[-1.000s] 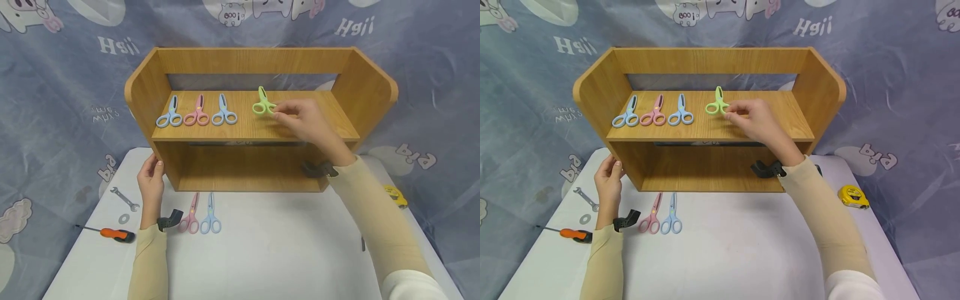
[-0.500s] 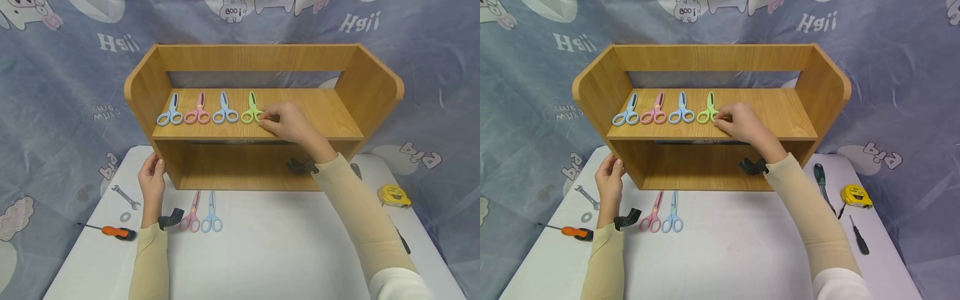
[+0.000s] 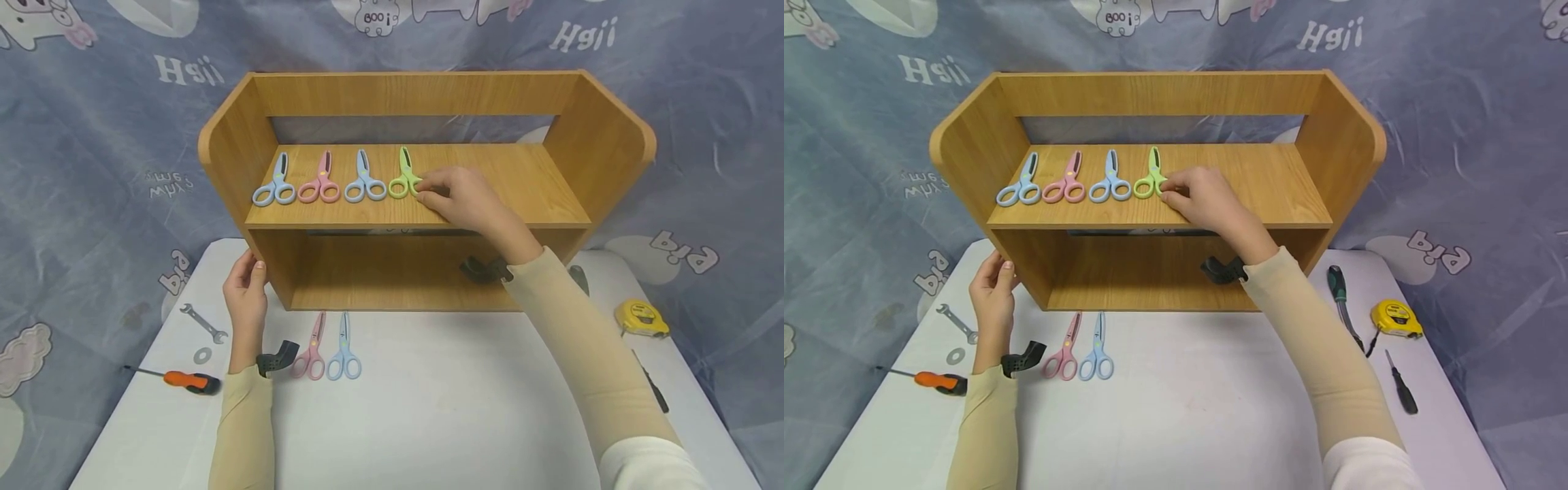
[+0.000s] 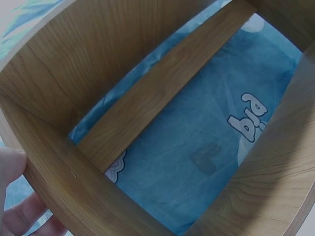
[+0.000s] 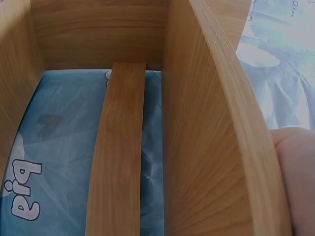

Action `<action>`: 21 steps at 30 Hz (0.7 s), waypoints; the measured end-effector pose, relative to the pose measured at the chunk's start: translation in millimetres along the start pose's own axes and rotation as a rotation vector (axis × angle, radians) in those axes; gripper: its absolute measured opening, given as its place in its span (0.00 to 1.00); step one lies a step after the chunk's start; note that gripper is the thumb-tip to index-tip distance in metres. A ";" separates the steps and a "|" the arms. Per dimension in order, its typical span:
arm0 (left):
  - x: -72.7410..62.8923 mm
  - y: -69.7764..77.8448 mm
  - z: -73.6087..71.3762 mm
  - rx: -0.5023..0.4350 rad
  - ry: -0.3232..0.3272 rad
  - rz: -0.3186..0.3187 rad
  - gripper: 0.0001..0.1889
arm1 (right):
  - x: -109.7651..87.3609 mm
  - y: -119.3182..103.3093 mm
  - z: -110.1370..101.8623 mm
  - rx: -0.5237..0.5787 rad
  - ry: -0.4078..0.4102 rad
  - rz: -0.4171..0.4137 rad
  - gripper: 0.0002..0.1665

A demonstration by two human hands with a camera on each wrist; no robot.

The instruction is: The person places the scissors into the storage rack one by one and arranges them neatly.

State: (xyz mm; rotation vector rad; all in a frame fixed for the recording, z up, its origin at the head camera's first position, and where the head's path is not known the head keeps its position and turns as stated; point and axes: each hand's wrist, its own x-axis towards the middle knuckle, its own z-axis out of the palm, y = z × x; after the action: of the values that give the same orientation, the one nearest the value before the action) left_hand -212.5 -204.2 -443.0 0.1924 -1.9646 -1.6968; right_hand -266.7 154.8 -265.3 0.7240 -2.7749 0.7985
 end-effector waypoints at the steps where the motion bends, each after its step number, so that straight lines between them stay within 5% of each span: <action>1: 0.3 -0.4 0.0 0.001 0.001 0.000 0.20 | -0.4 -0.2 0.2 0.000 0.003 -0.007 0.16; 21: 0.0 0.6 -1.0 -0.017 -0.009 -0.010 0.21 | -8.2 1.4 5.3 0.019 0.102 -0.075 0.15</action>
State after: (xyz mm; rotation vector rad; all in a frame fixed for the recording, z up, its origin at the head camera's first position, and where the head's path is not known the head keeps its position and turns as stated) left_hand -211.8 -205.0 -442.4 0.1893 -1.9582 -1.7230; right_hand -260.3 156.3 -272.7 0.7637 -2.6366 0.8238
